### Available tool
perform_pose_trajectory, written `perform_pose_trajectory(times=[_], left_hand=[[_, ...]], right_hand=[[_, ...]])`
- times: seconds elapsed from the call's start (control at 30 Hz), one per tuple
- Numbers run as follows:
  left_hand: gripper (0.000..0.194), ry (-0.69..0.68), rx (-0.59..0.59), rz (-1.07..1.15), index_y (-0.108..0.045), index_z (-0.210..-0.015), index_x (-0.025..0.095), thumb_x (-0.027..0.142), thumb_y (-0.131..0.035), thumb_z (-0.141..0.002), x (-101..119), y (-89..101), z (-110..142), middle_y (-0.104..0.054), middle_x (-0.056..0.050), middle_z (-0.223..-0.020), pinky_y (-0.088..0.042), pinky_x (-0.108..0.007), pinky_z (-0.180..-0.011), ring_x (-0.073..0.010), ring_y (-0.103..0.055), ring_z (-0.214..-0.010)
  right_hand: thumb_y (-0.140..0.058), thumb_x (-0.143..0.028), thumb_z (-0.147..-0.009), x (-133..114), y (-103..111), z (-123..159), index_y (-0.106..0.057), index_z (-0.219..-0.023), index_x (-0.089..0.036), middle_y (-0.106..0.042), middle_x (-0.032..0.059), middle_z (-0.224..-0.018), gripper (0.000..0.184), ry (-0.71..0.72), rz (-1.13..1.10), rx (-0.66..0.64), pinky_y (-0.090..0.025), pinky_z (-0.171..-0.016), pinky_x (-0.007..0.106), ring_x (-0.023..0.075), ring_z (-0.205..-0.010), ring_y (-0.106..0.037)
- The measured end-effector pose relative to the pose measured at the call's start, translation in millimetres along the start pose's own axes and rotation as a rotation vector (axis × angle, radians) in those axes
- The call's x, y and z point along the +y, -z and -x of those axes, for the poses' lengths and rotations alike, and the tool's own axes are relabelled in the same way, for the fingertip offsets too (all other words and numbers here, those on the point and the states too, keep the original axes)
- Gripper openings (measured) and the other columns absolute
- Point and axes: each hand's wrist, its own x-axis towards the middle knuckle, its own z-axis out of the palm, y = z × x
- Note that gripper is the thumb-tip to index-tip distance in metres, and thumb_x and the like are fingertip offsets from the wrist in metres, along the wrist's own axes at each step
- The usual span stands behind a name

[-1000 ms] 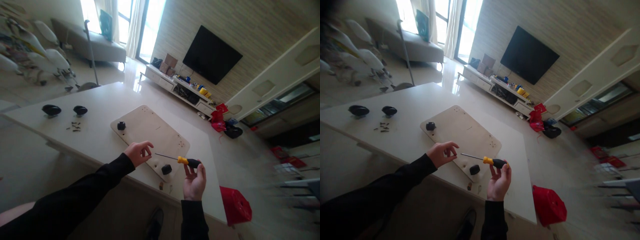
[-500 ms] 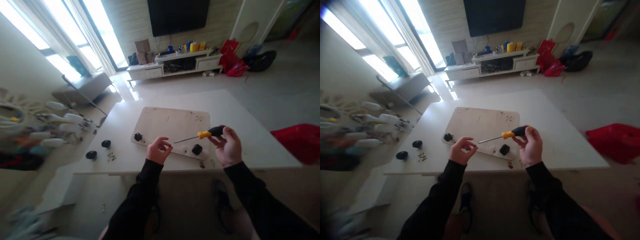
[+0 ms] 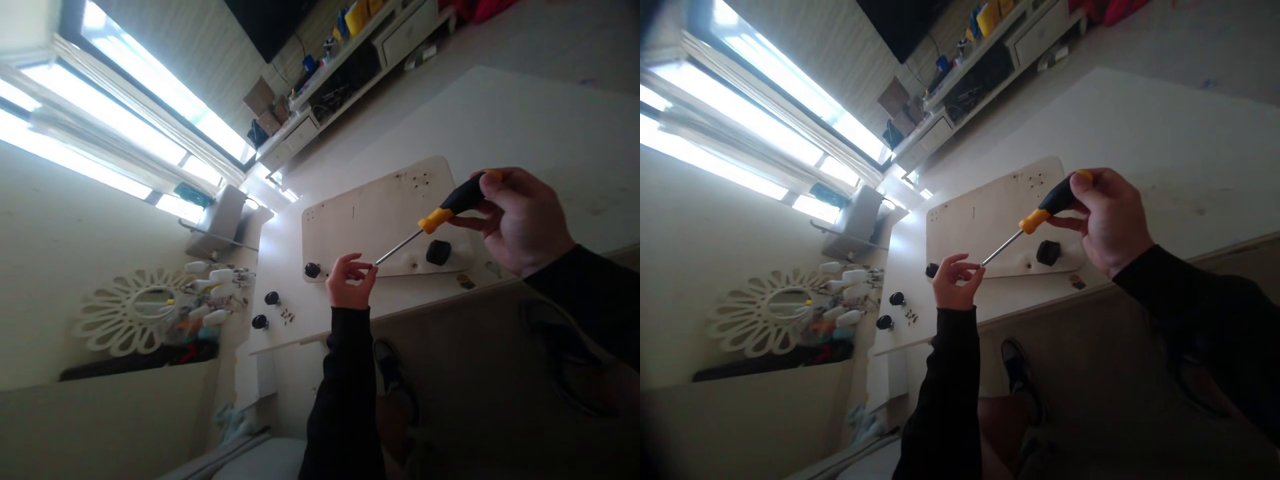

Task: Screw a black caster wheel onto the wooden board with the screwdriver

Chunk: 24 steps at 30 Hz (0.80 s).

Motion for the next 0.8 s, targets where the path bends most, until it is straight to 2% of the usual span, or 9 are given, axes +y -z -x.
perform_pose_trajectory(times=[0.2,0.27,0.43,0.53,0.6,0.7,0.8], left_hand=[[0.034,0.014,-0.077,-0.075,-0.069,-0.108,0.022,0.023,-0.085,-0.079,3,1.8,-3,-0.083,-0.005,-0.091,-0.057,-0.03,-0.07,-0.0137,-0.067,-0.064],[0.034,0.02,-0.108,-0.107,-0.068,-0.11,0.023,0.024,-0.085,-0.081,2,3.3,-4,-0.084,-0.006,-0.094,-0.059,-0.032,-0.072,-0.0146,-0.069,-0.066],[0.032,-0.007,-0.112,-0.143,-0.067,-0.11,0.024,0.025,-0.084,-0.082,1,3.0,-3,-0.084,-0.003,-0.092,-0.06,-0.032,-0.073,-0.0147,-0.07,-0.066],[0.03,-0.035,-0.081,-0.136,-0.068,-0.107,0.024,0.023,-0.082,-0.081,-2,0.6,-2,-0.083,0.0,-0.088,-0.059,-0.029,-0.071,-0.0132,-0.068,-0.063],[0.028,-0.065,-0.07,-0.137,-0.069,-0.107,0.024,0.022,-0.081,-0.081,-5,-0.6,-2,-0.083,0.001,-0.086,-0.058,-0.028,-0.07,-0.0123,-0.067,-0.061],[0.028,-0.105,-0.081,-0.167,-0.071,-0.106,0.025,0.019,-0.079,-0.08,-11,-1.5,-3,-0.083,0.002,-0.085,-0.057,-0.027,-0.067,-0.012,-0.067,-0.059],[0.029,-0.135,-0.087,-0.216,-0.072,-0.105,0.026,0.016,-0.078,-0.078,-16,-1.6,-4,-0.082,0.003,-0.082,-0.057,-0.027,-0.065,-0.013,-0.067,-0.058]], right_hand=[[-0.064,-0.007,-0.097,-1,1,-4,-0.063,-0.084,-0.017,-0.068,-0.002,-0.079,0.017,-0.012,-0.033,0.014,-0.066,-0.07,0.043,0.0169,-0.074,-0.075],[-0.066,-0.006,-0.095,-1,1,-5,-0.064,-0.083,-0.017,-0.068,-0.0015,-0.078,0.016,-0.005,-0.041,0.015,-0.066,-0.072,0.043,0.0162,-0.074,-0.075],[-0.061,-0.01,-0.095,1,1,-2,-0.064,-0.086,-0.019,-0.07,0.0,-0.079,0.014,0.0,-0.025,0.024,-0.066,-0.059,0.037,0.0177,-0.068,-0.073],[-0.068,-0.02,-0.093,5,3,-1,-0.065,-0.088,-0.02,-0.07,0.0003,-0.08,0.006,0.031,-0.013,-0.008,-0.066,-0.055,0.032,0.0183,-0.072,-0.074],[-0.075,-0.031,-0.09,10,6,-1,-0.067,-0.09,-0.021,-0.069,-0.0006,-0.081,0.013,0.072,-0.015,-0.038,-0.065,-0.053,0.029,0.0171,-0.072,-0.073],[-0.088,-0.046,-0.079,16,11,-3,-0.068,-0.094,-0.022,-0.071,-0.0013,-0.085,0.034,0.089,0.007,-0.1,-0.068,-0.057,0.031,0.0172,-0.076,-0.074],[-0.092,-0.055,-0.074,19,14,-3,-0.067,-0.098,-0.022,-0.072,-0.0005,-0.089,0.048,0.106,0.028,-0.126,-0.068,-0.06,0.032,0.0181,-0.08,-0.076]])
